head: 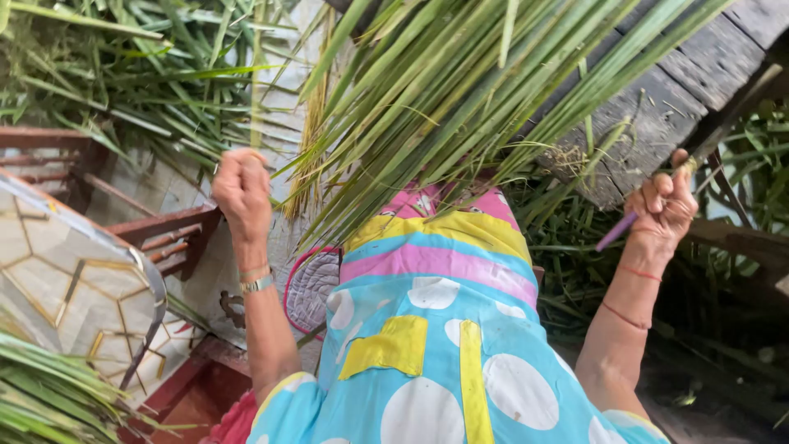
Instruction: Stripping the leafy material from palm leaf ribs using a small knife
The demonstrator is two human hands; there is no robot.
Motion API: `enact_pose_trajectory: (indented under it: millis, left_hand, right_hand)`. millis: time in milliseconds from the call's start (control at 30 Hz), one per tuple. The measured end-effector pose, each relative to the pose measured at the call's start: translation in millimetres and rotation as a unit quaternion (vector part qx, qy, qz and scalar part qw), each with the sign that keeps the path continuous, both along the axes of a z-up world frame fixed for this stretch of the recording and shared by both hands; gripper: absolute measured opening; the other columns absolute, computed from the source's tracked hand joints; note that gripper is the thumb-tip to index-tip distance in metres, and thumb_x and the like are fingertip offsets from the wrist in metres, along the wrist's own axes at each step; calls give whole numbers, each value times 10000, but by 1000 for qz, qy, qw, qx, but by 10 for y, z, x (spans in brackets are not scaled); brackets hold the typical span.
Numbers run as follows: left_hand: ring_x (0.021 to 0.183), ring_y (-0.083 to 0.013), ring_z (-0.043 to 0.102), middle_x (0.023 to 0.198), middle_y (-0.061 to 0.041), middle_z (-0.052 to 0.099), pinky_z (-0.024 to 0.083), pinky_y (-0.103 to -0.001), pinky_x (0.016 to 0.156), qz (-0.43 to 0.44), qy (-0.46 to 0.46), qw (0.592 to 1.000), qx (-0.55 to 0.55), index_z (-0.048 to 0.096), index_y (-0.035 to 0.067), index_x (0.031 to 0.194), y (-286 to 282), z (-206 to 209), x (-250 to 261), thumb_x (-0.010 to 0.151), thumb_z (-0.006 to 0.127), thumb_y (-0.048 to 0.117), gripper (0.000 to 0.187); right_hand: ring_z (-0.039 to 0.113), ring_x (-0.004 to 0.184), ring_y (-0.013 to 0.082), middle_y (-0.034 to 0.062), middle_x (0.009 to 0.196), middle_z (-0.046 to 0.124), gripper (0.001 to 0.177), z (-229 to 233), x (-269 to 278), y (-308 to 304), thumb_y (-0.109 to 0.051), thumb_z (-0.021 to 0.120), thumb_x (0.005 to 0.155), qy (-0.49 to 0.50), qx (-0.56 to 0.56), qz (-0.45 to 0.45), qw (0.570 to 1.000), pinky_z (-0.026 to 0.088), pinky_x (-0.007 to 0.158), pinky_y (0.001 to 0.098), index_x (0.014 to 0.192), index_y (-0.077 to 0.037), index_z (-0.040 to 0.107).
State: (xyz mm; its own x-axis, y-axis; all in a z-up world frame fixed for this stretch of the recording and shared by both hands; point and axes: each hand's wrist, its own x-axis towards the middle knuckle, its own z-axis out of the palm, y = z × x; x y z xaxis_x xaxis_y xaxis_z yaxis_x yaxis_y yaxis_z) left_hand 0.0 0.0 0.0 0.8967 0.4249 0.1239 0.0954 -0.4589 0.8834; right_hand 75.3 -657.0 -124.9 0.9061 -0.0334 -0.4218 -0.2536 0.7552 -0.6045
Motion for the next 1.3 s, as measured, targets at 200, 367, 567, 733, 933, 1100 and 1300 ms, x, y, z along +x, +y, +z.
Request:
enact_pose_trajectory:
  millis: [200, 367, 567, 733, 933, 1100, 1300]
  left_hand:
    - [542, -77, 459, 701, -7, 528, 360, -218, 415, 143, 5, 983, -111, 585, 78, 1004, 385, -701, -8, 1099, 478, 110, 147]
    - [537, -107, 554, 688, -35, 608, 471, -227, 395, 221, 63, 967, -108, 632, 74, 941, 667, -1551, -95, 972, 491, 54, 145]
    - [610, -138, 642, 791, -77, 670, 557, -234, 467, 209, 136, 962, -109, 653, 34, 973, 809, -2285, -235, 993, 539, 30, 115]
    - [710, -223, 661, 731, -32, 720, 505, -403, 681, 208, 159, 965, 20, 716, 141, 826, 901, -2756, -198, 878, 599, 191, 138]
    - [842, -415, 674, 809, -109, 732, 477, -540, 656, 272, 293, 917, 11, 730, 250, 848, 957, -2787, -78, 840, 582, 297, 155]
    - [883, -367, 661, 912, -99, 736, 488, -514, 687, 285, 288, 913, 45, 754, 269, 785, 1059, -3044, 20, 785, 550, 236, 207]
    - [888, -393, 655, 956, -144, 644, 525, -528, 719, 340, 270, 900, 35, 778, 253, 834, 1062, -3022, 141, 802, 515, 242, 265]
  right_hand:
    - [267, 391, 37, -80, 596, 551, 240, 255, -114, 551, -320, 470, 1131, 9, -163, 39, 986, 213, 400, 223, 1310, -220, 593]
    - [352, 428, 63, -17, 672, 580, 320, 205, -169, 981, -236, 571, 1070, 13, -166, 87, 982, 222, 414, 268, 1348, -78, 583]
    - [367, 453, 71, -25, 676, 557, 184, 427, -201, 1301, -215, 619, 1046, 33, -200, 112, 973, 247, 444, 252, 1203, -122, 647]
    - [388, 466, 63, -37, 691, 537, 206, 447, -180, 1264, -233, 660, 1007, 31, -213, 128, 968, 272, 428, 236, 1193, -147, 652]
    - [391, 475, 80, -4, 718, 581, 225, 323, -111, 1133, -229, 617, 1056, 34, -194, 143, 970, 266, 433, 254, 1251, -123, 655]
    - [319, 461, 65, -35, 706, 534, 107, 284, -55, 1161, -233, 617, 1040, 39, -230, 160, 959, 214, 435, 243, 1137, -188, 617]
    - [388, 522, 60, -58, 733, 538, 61, 533, -97, 1371, -269, 607, 1088, 57, -246, 168, 953, 264, 497, 237, 1089, -223, 647]
